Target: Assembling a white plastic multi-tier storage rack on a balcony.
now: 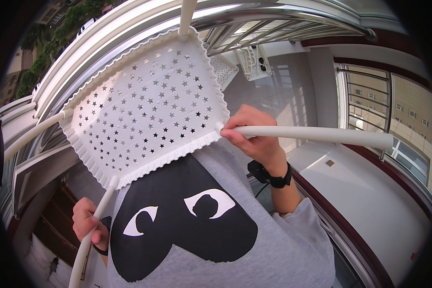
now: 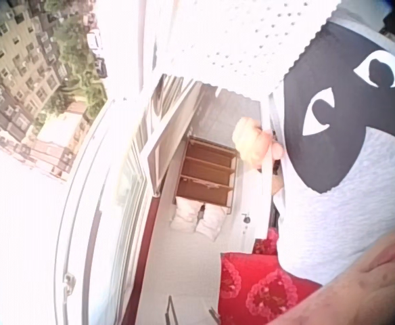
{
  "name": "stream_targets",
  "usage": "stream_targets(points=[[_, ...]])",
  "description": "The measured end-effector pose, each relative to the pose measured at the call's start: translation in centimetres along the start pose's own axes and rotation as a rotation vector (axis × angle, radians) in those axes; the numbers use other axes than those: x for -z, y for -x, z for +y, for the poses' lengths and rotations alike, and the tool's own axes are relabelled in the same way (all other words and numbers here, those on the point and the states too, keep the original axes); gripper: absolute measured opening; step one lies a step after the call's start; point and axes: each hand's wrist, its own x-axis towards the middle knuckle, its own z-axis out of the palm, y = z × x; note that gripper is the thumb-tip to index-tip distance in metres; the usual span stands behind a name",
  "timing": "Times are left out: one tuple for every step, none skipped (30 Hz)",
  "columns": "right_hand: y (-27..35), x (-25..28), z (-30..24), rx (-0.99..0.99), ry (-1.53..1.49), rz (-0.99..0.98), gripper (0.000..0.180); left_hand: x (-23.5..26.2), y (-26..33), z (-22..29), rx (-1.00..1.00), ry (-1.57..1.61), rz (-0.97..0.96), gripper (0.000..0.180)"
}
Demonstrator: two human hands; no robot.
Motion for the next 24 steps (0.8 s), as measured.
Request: stream_targets(points=[[0.1,0.1,0.0,0.005,-0.006,-0.016,0.025,-0.4,0.0,-0.2,-0.002,0.003,-0.002,0.047],[0.4,0.2,0.0,0.005,-0.010,-0.015,0.025,-0.7,0.0,-0.3,-0.017,-0.009,0.029,0.046],[0.8,0.5,0.1,-0.036,-0.020,-0.027,0.026,-0.8,0.0,-0.2,-0.034,-0.019,0.060,0.044],[1.0,0.7,0.1,-0.075,-0.030,-0.038,0.028,-0.6,-0.1,-0.1,-0.037,-0.021,0.059,0.044],[0.9,0.7,-0.1,-0.074,-0.030,-0.033,0.028,-0.4,-0.3,0.0,-0.015,-0.015,-0.006,0.043],[0.6,0.8,-0.6,-0.044,0.007,-0.060,0.028,-0.3,-0.4,0.0,0.006,-0.008,-0.069,0.041],[0.2,0.9,-1.1,-0.014,0.044,-0.087,0.028,-0.3,-0.5,0.0,0.001,-0.008,-0.070,0.041],[0.0,1.0,-1.6,-0.011,0.045,-0.083,0.028,-0.4,-0.5,0.0,0.022,-0.004,-0.070,0.040],[-0.1,1.2,-2.1,0.001,0.120,-0.106,0.027,-0.7,-0.6,-0.1,0.040,0.005,-0.075,0.039],[-0.1,1.4,-2.5,0.013,0.194,-0.128,0.025,-0.8,-0.7,-0.2,0.030,0.008,-0.081,0.039],[-0.3,1.5,-2.8,0.016,0.195,-0.126,0.025,-0.8,-0.6,-0.1,0.027,0.006,-0.071,0.038],[-0.5,1.6,-3.2,-0.002,0.201,-0.156,0.024,-0.8,-0.5,-0.2,0.024,0.004,-0.061,0.038],[-0.6,1.7,-3.3,-0.020,0.206,-0.187,0.023,-0.9,-0.4,-0.3,0.020,0.002,-0.061,0.038],[-0.5,1.9,-3.3,-0.017,0.209,-0.184,0.023,-1.2,-0.3,-0.6,-0.010,0.004,-0.035,0.037],[-0.5,2.2,-3.1,-0.037,0.226,-0.206,0.023,-1.5,-0.2,-0.9,-0.039,0.007,-0.008,0.037],[-0.5,2.4,-3.0,-0.058,0.243,-0.228,0.024,-1.8,0.0,-1.2,-0.043,0.007,-0.008,0.037],[-0.3,2.4,-3.0,-0.052,0.243,-0.228,0.024,-1.9,0.4,-1.5,-0.051,-0.002,0.013,0.035],[-0.2,2.4,-3.0,-0.032,0.244,-0.236,0.023,-2.2,0.8,-1.7,-0.060,-0.010,0.033,0.033],[-0.1,2.3,-3.1,-0.012,0.246,-0.243,0.022,-2.6,1.1,-2.0,-0.063,-0.012,0.036,0.033],[-0.1,2.4,-3.2,-0.009,0.248,-0.240,0.022,-3.1,1.3,-2.3,-0.051,-0.060,0.017,0.032],[-0.1,2.4,-3.5,0.004,0.271,-0.246,0.022,-3.5,1.2,-2.5,-0.040,-0.107,-0.002,0.030],[-0.2,2.4,-3.6,0.018,0.296,-0.251,0.021,-3.8,0.7,-2.7,-0.040,-0.114,-0.006,0.024],[-0.4,2.4,-3.9,0.024,0.289,-0.251,0.021,-3.6,0.5,-2.8,-0.041,-0.123,-0.006,0.024],[-0.6,2.4,-4.1,0.019,0.284,-0.268,0.020,-3.2,0.7,-3.1,-0.057,-0.260,-0.040,0.020]])
